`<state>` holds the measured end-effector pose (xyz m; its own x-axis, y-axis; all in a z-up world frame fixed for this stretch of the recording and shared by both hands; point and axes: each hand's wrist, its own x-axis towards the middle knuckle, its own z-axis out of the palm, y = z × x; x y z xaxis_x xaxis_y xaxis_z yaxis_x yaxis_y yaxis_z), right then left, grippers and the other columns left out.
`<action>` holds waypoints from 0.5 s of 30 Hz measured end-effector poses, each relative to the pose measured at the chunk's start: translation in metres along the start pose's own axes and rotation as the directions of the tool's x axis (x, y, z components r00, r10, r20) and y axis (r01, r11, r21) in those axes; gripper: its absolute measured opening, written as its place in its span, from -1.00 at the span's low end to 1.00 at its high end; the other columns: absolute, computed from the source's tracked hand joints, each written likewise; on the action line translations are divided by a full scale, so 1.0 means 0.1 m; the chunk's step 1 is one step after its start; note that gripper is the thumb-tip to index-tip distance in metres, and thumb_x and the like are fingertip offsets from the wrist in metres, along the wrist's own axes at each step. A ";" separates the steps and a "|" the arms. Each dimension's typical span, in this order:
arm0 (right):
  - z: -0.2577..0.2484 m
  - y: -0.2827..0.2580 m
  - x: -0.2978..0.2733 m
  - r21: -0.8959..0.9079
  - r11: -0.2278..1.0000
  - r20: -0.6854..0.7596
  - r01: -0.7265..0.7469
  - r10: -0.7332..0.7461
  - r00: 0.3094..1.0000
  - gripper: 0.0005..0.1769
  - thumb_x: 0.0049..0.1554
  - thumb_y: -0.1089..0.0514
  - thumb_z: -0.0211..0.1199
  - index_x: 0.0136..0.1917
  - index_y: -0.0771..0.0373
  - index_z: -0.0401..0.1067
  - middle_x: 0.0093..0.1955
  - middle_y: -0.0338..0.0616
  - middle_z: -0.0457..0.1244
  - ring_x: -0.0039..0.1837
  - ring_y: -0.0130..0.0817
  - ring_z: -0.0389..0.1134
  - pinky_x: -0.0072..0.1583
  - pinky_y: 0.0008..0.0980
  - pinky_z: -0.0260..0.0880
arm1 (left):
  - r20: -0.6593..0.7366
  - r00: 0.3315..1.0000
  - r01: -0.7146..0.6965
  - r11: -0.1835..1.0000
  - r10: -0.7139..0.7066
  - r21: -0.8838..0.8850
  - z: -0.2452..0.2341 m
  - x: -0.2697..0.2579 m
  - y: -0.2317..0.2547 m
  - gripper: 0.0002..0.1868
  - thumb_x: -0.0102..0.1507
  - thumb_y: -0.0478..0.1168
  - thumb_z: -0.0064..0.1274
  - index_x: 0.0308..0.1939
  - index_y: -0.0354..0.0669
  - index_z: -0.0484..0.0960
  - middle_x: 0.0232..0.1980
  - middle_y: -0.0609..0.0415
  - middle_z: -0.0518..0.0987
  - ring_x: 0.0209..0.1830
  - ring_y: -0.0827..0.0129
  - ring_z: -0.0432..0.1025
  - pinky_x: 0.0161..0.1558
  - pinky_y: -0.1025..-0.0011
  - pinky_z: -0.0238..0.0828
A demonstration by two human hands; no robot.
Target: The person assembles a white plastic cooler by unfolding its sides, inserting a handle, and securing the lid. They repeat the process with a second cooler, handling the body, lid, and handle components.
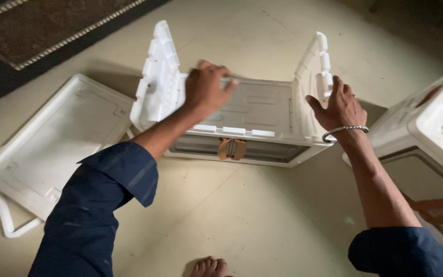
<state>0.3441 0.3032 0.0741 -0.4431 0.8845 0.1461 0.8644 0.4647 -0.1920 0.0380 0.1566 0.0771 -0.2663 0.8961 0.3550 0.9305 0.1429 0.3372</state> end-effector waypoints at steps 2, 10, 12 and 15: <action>0.02 0.02 0.08 0.002 1.000 0.034 -0.023 0.023 0.999 -0.01 0.17 -0.45 0.22 0.58 0.21 0.07 0.33 0.23 0.23 0.23 0.15 0.36 0.06 0.17 0.45 | -0.155 0.988 0.004 0.996 0.010 0.089 -0.15 -0.06 -0.37 -0.79 0.22 -0.09 0.25 -0.12 -0.04 0.74 0.10 0.06 0.64 0.30 0.13 0.35 0.20 0.07 0.33; 0.15 -0.02 0.18 -0.019 1.000 -0.008 0.016 -0.017 1.000 -0.04 0.11 -0.32 0.40 0.51 0.29 0.15 0.32 0.21 0.17 0.25 0.17 0.32 0.06 0.14 0.44 | -0.203 0.832 0.537 0.842 -0.517 0.056 -0.38 -0.22 -1.33 -0.74 0.10 -0.14 0.33 -0.13 0.19 0.75 0.50 -0.13 0.25 0.41 -0.13 0.18 0.17 -0.20 0.13; 0.17 -0.01 0.19 -0.019 1.000 -0.011 0.017 -0.018 1.000 -0.05 0.09 -0.28 0.43 0.51 0.28 0.17 0.32 0.20 0.15 0.26 0.17 0.31 0.07 0.13 0.45 | -0.107 0.804 0.581 0.811 -0.585 -0.064 -0.35 -0.22 -1.41 -0.78 0.15 -0.11 0.28 -0.11 0.25 0.75 0.41 0.09 0.42 0.37 0.08 0.32 0.24 0.04 0.29; 0.26 0.02 0.21 0.008 1.000 -0.012 0.018 -0.018 1.000 -0.06 0.10 -0.24 0.44 0.50 0.33 0.18 0.33 0.25 0.12 0.22 0.21 0.31 0.09 0.13 0.43 | -0.032 0.789 0.606 0.787 -0.613 -0.117 -0.27 -0.18 -1.47 -0.83 0.20 -0.13 0.22 -0.15 0.30 0.79 0.40 0.21 0.46 0.28 0.20 0.43 0.19 0.23 0.42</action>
<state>0.3308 0.3239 0.0512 -0.4553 0.8757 0.1609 0.8545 0.4805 -0.1974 -0.1009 0.1087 0.0444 -0.7889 0.6060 0.1018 0.5412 0.6068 0.5822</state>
